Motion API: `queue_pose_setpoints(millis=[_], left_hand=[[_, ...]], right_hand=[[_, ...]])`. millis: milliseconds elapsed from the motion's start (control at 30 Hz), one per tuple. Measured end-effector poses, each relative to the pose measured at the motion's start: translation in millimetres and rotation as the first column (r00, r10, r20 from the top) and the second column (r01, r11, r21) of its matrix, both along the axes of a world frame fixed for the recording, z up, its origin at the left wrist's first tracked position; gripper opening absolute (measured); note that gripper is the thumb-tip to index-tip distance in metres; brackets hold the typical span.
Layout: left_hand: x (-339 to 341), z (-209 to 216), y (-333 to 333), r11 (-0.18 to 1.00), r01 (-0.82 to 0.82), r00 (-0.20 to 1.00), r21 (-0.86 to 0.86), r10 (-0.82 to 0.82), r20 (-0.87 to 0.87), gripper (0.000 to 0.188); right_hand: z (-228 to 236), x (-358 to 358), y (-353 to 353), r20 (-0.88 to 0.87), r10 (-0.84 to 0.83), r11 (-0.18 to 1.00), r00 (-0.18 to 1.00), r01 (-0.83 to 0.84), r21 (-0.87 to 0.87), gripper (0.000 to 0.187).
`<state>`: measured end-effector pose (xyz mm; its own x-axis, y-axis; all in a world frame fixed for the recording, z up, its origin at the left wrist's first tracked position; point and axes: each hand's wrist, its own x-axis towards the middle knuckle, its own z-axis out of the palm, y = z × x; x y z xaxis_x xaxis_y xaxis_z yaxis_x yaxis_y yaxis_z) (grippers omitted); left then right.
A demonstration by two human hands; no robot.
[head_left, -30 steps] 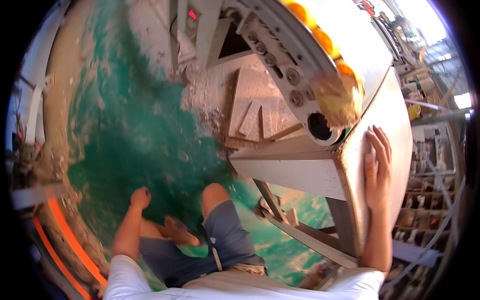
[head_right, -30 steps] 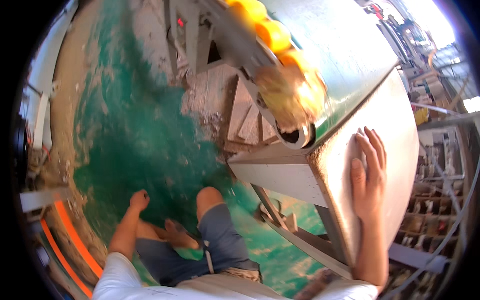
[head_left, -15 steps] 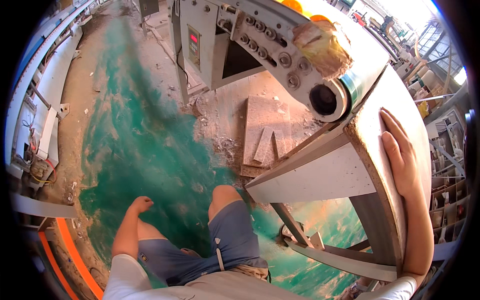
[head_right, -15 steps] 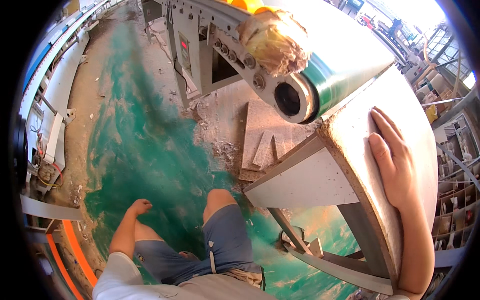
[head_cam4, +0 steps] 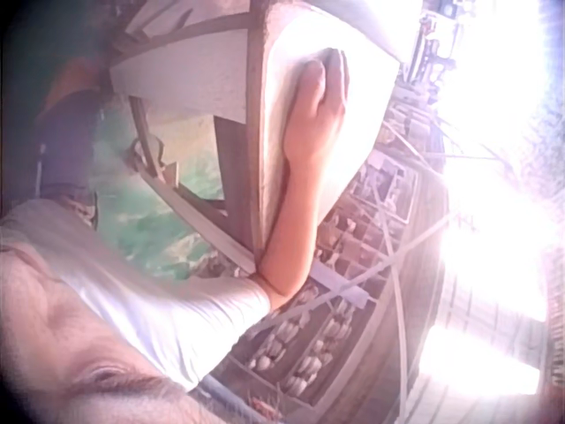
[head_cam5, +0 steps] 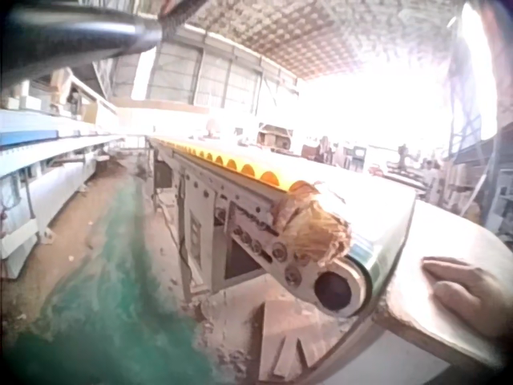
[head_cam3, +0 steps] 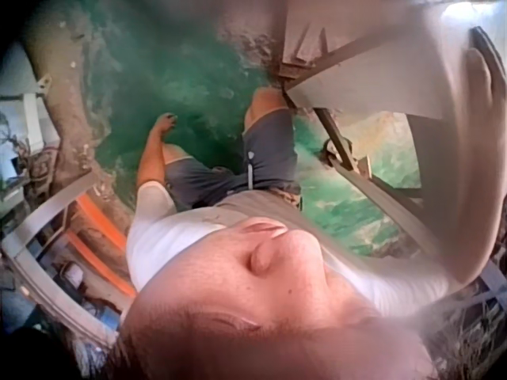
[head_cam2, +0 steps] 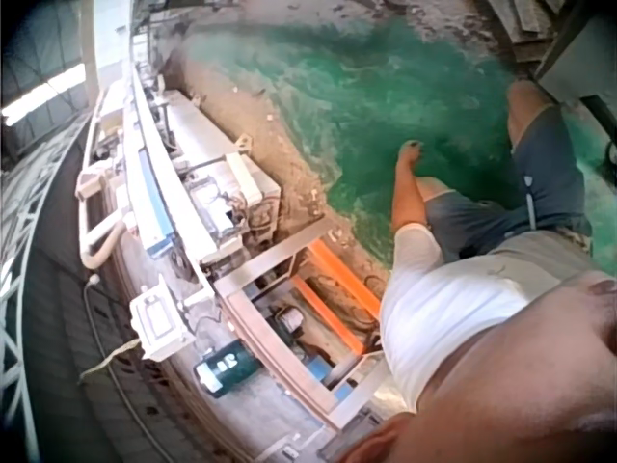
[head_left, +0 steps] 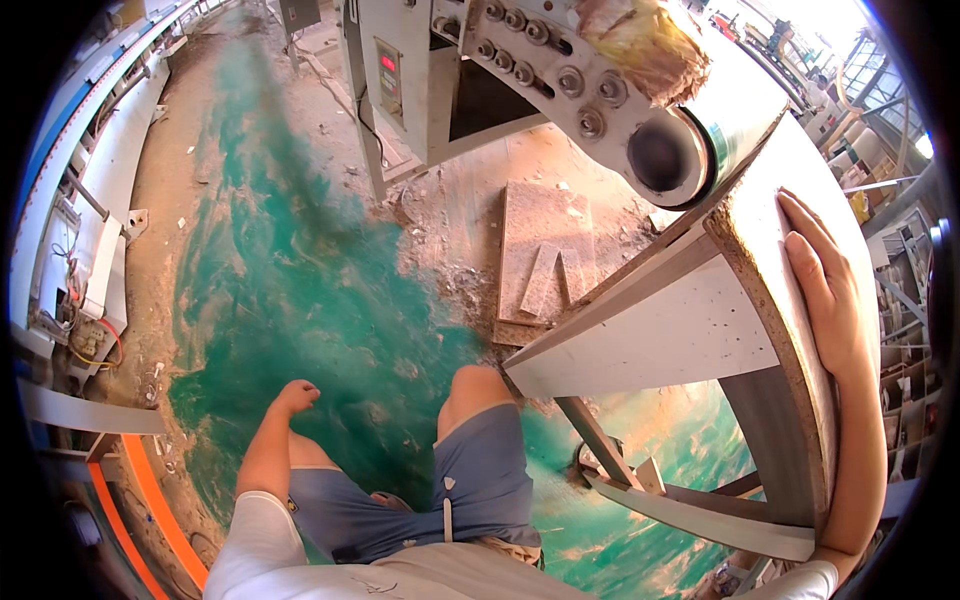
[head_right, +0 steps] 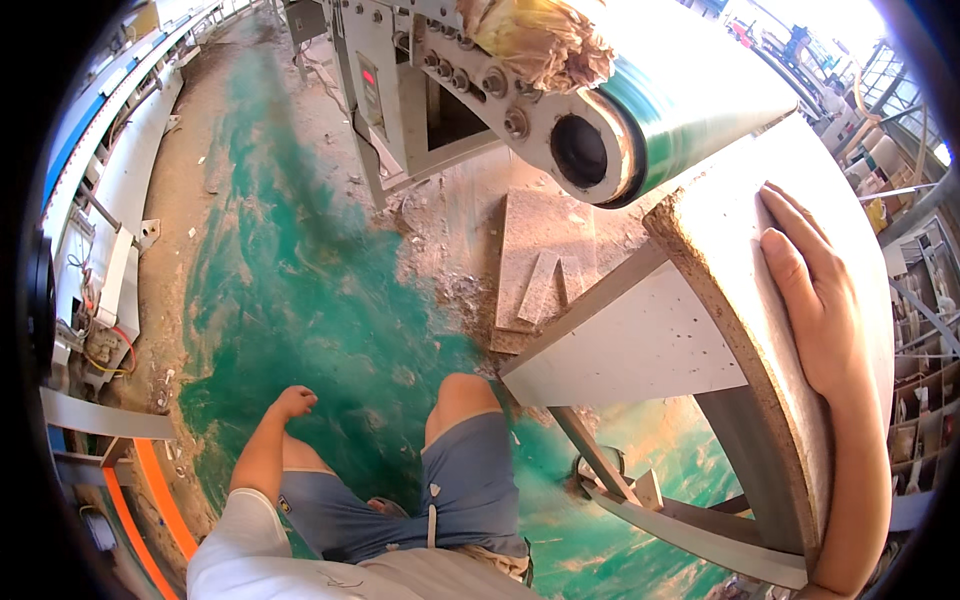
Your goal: The person picks up wooden planks from a work surface and carries them to a stack on a pallet, then walks to a piece of machinery and interacts with its control panel and frame.
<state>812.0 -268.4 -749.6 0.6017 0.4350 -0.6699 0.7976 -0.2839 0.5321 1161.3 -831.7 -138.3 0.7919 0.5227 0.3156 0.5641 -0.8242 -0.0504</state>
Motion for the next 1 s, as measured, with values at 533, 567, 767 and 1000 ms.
queue_pose_setpoints(millis=[533, 567, 767, 1000], left_hand=[[-28, -5, 19, 0.994, -0.093, 0.991, -0.061, 0.086, -0.099, 0.03], [-25, -2, 15, 0.993, -0.105, 0.991, -0.062, 0.099, -0.092, 0.029], [-24, 6, 14, 0.995, -0.067, 0.989, -0.071, 0.057, -0.136, 0.031], [-28, 2, 13, 0.995, -0.083, 0.992, -0.049, 0.078, -0.099, 0.029]], right_hand=[[-2, 1, 3, -0.023, -0.014, 0.999, 1.0, 0.015, 0.043, 0.053], [-2, 0, 2, -0.019, -0.018, 0.999, 1.0, 0.019, 0.046, 0.053], [-3, 0, 1, -0.003, -0.018, 0.998, 1.0, 0.018, 0.057, 0.052], [-2, -2, 1, -0.016, -0.005, 0.998, 1.0, 0.006, 0.064, 0.052]])
